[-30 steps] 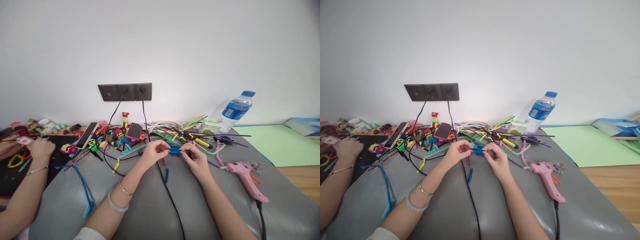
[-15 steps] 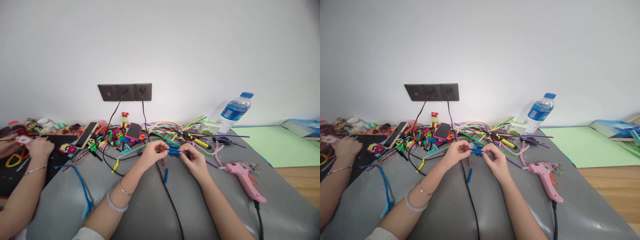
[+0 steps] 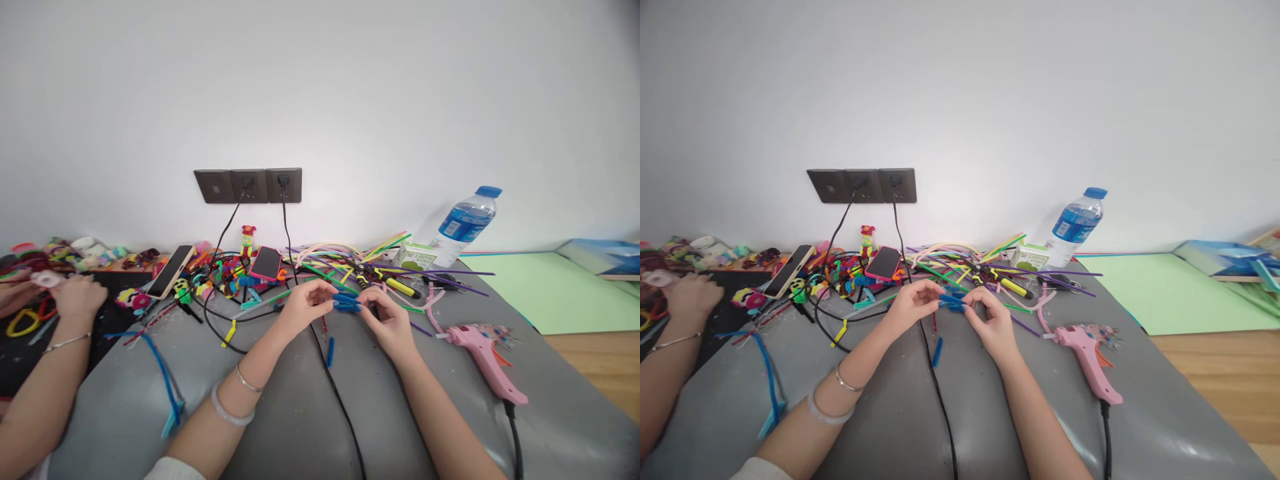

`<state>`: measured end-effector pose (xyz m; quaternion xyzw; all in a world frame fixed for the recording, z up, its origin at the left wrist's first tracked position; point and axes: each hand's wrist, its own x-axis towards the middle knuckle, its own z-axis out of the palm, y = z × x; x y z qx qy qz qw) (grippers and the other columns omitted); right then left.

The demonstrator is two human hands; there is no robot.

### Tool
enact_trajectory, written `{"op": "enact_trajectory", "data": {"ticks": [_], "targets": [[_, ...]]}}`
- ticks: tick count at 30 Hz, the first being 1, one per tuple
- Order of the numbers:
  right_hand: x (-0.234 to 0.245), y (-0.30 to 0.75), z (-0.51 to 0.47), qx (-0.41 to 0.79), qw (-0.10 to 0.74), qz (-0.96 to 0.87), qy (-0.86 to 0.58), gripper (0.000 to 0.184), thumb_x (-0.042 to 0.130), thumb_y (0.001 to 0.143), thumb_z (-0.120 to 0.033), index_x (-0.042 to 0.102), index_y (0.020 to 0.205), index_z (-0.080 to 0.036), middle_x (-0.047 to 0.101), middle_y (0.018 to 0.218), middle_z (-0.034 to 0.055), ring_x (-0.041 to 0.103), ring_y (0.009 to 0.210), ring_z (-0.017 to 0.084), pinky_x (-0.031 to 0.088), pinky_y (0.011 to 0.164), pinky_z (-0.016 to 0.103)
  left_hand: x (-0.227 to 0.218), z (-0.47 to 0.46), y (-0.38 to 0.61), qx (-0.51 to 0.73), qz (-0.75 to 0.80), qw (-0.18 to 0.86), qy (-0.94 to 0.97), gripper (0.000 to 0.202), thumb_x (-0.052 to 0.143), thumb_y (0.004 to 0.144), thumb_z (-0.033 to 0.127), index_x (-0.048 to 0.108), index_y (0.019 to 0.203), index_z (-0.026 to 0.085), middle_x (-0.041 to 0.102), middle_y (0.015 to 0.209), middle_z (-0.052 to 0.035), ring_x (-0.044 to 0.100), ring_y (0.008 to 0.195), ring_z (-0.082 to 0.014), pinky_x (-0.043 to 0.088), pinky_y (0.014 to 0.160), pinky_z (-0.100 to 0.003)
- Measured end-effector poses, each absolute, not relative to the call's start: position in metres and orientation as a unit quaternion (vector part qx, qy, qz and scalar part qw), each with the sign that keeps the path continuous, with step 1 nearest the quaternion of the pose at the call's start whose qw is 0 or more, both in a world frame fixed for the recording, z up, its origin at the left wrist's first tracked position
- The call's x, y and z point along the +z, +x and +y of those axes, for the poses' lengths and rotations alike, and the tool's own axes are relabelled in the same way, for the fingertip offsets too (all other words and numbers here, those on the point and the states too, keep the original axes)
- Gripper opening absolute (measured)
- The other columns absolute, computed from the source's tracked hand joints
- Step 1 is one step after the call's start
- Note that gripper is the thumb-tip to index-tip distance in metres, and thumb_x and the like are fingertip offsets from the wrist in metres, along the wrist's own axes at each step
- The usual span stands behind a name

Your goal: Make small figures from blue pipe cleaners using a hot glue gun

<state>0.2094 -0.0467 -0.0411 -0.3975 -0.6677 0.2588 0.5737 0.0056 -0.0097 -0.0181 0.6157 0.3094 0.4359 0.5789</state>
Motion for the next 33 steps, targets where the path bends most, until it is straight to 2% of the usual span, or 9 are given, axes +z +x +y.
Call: {"op": "enact_trajectory", "data": {"ticks": [11,15,22,33], "targets": [[-0.0386,0.2089,-0.0471,0.264,0.571,-0.665,-0.402,0.009,0.065,0.091,-0.031,0.065,0.088,-0.023,0.062,0.085,0.0049,0.056,0.079,0.02,0.045,0.073,0.034,-0.0184,-0.0098,0.0042,0.441,0.296,0.558,0.637,0.026,0.076,0.076,0.032,0.068,0.094,0.015,0.065,0.09,-0.0063,0.059,0.079,-0.015,0.048,0.073,-0.026],[-0.0378,0.2089,-0.0476,0.263,0.569,-0.662,-0.411,0.013,0.065,0.091,-0.035,0.065,0.087,-0.022,0.062,0.085,0.0058,0.057,0.08,0.021,0.046,0.073,0.035,-0.0173,-0.01,0.0041,0.441,0.297,0.547,0.646,0.023,0.075,0.077,0.03,0.068,0.093,0.015,0.065,0.089,-0.0062,0.06,0.078,-0.0152,0.049,0.073,-0.026],[-0.0374,0.2087,-0.0482,0.26,0.566,-0.665,-0.411,0.011,0.065,0.091,-0.033,0.065,0.087,-0.022,0.062,0.084,0.0055,0.057,0.079,0.021,0.046,0.073,0.036,-0.0161,-0.0109,0.005,0.448,0.3,0.52,0.662,0.013,0.07,0.078,0.023,0.067,0.088,0.016,0.064,0.084,-0.0043,0.061,0.081,-0.0157,0.05,0.077,-0.027],[-0.0355,0.2087,-0.0486,0.261,0.574,-0.66,-0.41,0.015,0.066,0.09,-0.037,0.066,0.087,-0.022,0.063,0.083,0.0056,0.058,0.078,0.021,0.047,0.073,0.036,-0.0129,-0.0118,0.0052,0.444,0.306,0.508,0.672,0.013,0.071,0.076,0.024,0.064,0.083,0.016,0.064,0.08,-0.0032,0.061,0.073,-0.0137,0.05,0.07,-0.025]]}}
